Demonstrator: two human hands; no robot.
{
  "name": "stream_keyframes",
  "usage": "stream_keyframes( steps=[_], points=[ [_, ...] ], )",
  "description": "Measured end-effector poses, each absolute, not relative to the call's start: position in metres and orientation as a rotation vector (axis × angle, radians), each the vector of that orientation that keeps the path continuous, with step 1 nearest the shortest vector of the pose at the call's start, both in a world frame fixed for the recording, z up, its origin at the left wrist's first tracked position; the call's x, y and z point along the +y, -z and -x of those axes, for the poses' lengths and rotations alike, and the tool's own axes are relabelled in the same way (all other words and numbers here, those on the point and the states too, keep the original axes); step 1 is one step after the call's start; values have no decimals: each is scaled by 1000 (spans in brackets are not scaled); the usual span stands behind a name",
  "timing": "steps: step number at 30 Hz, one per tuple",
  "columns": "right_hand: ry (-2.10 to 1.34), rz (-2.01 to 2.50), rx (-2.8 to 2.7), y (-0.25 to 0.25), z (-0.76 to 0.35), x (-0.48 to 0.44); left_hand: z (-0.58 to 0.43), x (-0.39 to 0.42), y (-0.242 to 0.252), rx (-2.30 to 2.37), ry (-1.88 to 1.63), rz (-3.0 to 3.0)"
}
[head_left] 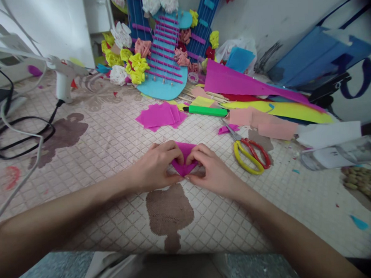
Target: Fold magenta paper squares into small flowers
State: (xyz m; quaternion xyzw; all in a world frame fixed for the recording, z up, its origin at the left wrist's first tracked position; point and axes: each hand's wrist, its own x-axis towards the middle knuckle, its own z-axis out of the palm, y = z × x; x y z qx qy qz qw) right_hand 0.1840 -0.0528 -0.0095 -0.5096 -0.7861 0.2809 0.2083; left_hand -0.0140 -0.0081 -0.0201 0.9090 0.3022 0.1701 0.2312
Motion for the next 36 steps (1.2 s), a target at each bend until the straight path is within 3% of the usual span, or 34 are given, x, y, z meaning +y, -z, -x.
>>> stream_keyframes(
  steps=[14, 23, 36],
  points=[
    [-497, 1529, -2231, 21, -172, -55, 19, 2, 17, 649, -436, -2351],
    [-514, 1496, -2209, 23, -173, -55, 20, 3, 18, 800, -819, -2389],
    [-810, 1367, -2157, 16, -193, -49, 9, -12, 27, 792, -522, -2457]
  ],
)
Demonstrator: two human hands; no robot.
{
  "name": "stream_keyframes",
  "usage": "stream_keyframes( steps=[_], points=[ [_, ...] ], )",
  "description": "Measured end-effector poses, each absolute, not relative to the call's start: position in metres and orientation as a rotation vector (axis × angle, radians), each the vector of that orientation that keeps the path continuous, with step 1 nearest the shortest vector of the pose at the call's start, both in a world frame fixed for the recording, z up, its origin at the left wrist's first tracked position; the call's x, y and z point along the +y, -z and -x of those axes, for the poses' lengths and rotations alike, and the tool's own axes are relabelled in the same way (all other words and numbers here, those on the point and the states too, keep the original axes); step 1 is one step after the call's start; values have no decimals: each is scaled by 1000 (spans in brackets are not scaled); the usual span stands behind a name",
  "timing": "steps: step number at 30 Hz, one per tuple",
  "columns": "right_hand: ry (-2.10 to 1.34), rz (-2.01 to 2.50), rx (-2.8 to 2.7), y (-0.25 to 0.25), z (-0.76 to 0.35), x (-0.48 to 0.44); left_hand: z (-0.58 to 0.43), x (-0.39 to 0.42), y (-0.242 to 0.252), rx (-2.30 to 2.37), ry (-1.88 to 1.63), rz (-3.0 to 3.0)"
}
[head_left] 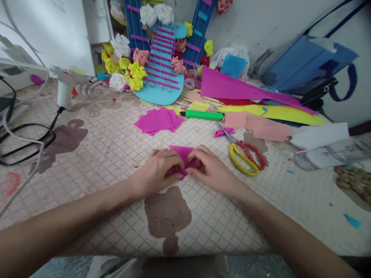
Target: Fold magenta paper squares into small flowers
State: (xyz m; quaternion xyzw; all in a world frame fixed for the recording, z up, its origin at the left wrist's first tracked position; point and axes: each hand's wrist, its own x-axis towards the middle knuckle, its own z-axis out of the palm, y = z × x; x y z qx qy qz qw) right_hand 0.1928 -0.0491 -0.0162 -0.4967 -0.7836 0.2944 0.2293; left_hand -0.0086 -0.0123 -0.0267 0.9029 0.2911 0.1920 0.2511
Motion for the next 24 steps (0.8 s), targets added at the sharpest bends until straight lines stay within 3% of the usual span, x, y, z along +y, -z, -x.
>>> stream_keyframes(
  steps=[8, 13, 24],
  points=[
    [-675, 1561, -2057, 14, -204, -43, 6, -14, 25, 889, -491, -2384],
    [-755, 1516, -1995, 16, -211, -37, 5, -12, 23, 920, -446, -2375],
    [-594, 1515, -2042, 8, -191, -36, 6, -6, 27, 890, -414, -2430]
  ],
)
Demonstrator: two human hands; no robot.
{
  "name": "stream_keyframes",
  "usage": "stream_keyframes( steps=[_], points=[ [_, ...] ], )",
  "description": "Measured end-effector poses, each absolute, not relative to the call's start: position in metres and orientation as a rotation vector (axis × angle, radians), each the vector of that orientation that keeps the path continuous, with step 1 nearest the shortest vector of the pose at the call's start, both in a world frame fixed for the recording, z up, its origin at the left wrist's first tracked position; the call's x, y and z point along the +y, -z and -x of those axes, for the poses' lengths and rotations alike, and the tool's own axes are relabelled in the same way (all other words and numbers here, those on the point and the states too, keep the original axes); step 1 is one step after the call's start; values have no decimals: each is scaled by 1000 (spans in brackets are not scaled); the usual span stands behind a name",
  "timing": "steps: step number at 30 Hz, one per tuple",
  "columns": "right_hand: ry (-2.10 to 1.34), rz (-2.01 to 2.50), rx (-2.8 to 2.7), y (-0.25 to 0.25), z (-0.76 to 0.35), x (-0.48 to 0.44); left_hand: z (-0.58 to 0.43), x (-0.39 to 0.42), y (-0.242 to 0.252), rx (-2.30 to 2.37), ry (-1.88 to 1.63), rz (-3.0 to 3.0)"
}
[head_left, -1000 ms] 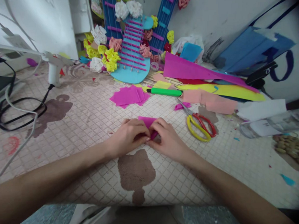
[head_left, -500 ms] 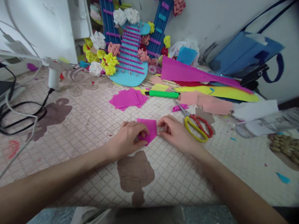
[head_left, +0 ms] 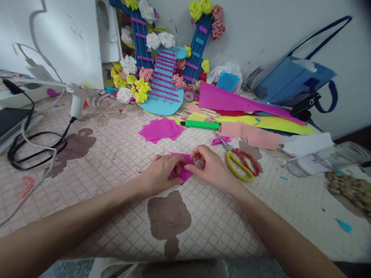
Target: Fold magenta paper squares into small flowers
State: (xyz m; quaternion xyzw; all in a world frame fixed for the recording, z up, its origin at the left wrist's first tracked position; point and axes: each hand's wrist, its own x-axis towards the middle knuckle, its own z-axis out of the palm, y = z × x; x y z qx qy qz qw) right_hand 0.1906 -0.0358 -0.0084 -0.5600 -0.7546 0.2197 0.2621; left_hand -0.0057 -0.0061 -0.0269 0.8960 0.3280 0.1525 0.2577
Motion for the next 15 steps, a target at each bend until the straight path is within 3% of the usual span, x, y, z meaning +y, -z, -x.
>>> stream_keyframes(
  steps=[15],
  points=[
    [-398, 1675, -2208, 24, -182, -46, 9, -3, 23, 860, -546, -2268]
  ],
)
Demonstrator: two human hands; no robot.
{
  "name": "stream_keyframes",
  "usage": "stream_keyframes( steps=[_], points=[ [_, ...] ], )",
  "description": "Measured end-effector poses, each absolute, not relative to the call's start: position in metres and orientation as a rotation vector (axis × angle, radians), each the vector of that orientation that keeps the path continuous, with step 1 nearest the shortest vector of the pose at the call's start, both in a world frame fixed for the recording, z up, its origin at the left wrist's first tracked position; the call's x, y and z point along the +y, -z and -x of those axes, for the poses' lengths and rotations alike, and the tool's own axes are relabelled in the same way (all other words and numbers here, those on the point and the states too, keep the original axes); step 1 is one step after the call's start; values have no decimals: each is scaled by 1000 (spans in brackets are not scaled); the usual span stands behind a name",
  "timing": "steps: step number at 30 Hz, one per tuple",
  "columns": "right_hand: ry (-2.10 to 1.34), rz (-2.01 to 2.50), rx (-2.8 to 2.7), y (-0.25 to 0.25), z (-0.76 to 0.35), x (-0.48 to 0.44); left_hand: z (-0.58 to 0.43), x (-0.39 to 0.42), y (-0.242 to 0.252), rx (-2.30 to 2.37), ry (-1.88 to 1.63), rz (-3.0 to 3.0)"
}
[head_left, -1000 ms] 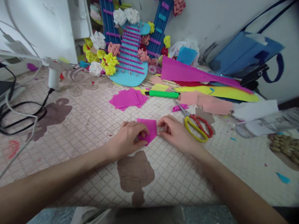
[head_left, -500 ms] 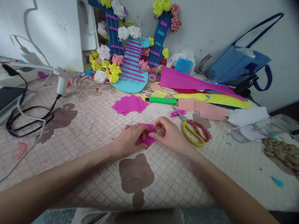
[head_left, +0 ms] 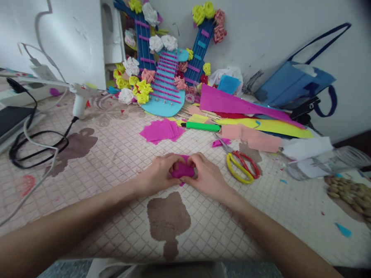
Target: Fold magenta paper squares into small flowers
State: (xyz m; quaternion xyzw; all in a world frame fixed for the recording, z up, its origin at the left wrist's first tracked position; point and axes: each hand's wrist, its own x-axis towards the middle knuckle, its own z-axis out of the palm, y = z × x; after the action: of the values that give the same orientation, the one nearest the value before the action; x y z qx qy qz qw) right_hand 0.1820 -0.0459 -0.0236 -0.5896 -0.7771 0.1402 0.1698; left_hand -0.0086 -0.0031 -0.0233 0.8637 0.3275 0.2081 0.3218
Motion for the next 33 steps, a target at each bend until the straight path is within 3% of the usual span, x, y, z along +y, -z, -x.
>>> stream_keyframes(
  steps=[14, 24, 33],
  points=[
    [-607, 1539, -2000, 15, -192, -29, 29, 17, 24, 1064, -644, -2234],
    [-655, 1555, -2153, 16, -188, -2, 21, 5, 27, 1163, -595, -2336],
    [-1194, 1196, -1489, 21, -193, -15, 21, 8, 26, 896, -689, -1910]
  ],
)
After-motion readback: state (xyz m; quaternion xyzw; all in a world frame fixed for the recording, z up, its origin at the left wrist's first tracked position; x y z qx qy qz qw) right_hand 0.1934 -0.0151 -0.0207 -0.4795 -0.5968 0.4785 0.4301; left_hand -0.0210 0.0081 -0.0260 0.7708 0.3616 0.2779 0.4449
